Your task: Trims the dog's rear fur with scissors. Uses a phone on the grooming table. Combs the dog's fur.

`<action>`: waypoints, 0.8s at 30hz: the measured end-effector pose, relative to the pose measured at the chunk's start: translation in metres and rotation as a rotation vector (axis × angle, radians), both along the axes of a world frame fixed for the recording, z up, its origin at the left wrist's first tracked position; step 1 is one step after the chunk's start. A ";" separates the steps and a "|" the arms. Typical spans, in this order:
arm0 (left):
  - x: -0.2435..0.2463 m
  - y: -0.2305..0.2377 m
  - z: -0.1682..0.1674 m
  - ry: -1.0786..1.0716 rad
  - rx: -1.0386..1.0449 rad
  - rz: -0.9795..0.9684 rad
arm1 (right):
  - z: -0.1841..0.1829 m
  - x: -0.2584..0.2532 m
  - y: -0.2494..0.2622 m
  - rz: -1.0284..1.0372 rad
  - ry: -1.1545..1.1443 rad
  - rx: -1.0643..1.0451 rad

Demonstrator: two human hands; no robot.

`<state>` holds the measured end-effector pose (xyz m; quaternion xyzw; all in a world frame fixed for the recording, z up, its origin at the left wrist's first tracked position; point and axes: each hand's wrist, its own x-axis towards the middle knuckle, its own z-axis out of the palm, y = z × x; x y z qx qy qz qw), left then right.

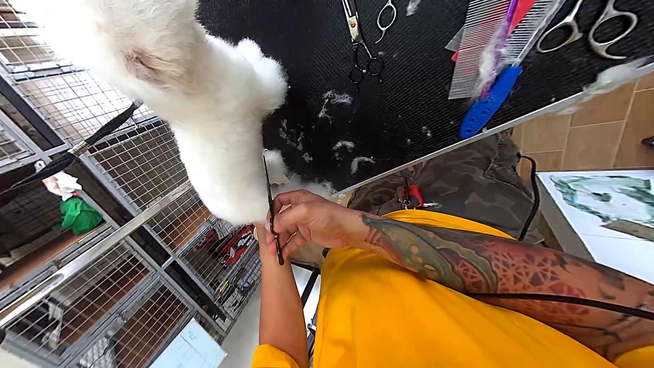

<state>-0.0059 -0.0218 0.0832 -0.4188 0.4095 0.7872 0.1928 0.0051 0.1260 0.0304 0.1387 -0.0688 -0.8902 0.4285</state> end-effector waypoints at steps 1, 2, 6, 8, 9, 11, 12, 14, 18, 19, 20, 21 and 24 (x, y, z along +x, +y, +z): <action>-0.004 0.013 0.005 -0.015 -0.085 0.044 | 0.002 0.000 0.000 0.008 -0.011 0.014; -0.008 0.022 0.008 -0.036 -0.150 0.076 | 0.003 0.000 0.000 0.016 -0.022 0.028; -0.001 -0.005 -0.002 0.005 0.072 -0.027 | 0.004 0.000 -0.004 0.008 -0.039 0.048; 0.000 -0.015 -0.006 0.011 0.243 -0.107 | 0.002 -0.002 -0.006 0.001 -0.031 0.021; -0.004 -0.002 0.000 -0.032 0.089 -0.038 | 0.003 -0.003 -0.006 0.003 -0.028 0.021; -0.008 0.011 0.002 -0.046 -0.113 -0.020 | 0.005 -0.004 -0.005 0.018 -0.034 0.044; -0.010 0.015 0.002 -0.050 -0.152 0.019 | 0.006 -0.005 -0.005 0.021 -0.041 0.055; -0.003 0.000 -0.004 0.024 -0.133 -0.011 | 0.007 -0.005 -0.007 -0.003 -0.065 0.071; 0.007 -0.062 -0.039 0.371 0.625 -0.373 | 0.000 -0.009 -0.015 -0.097 -0.036 0.019; 0.004 -0.059 -0.038 0.364 0.598 -0.359 | 0.000 -0.011 -0.016 -0.100 -0.034 0.026; 0.002 -0.054 -0.034 0.307 0.448 -0.309 | 0.001 -0.012 -0.017 -0.093 -0.035 0.046; 0.000 -0.051 -0.032 0.246 0.362 -0.266 | 0.002 -0.013 -0.018 -0.080 -0.036 0.071; -0.001 -0.055 -0.034 0.221 0.381 -0.332 | 0.001 -0.012 -0.020 -0.069 -0.017 0.117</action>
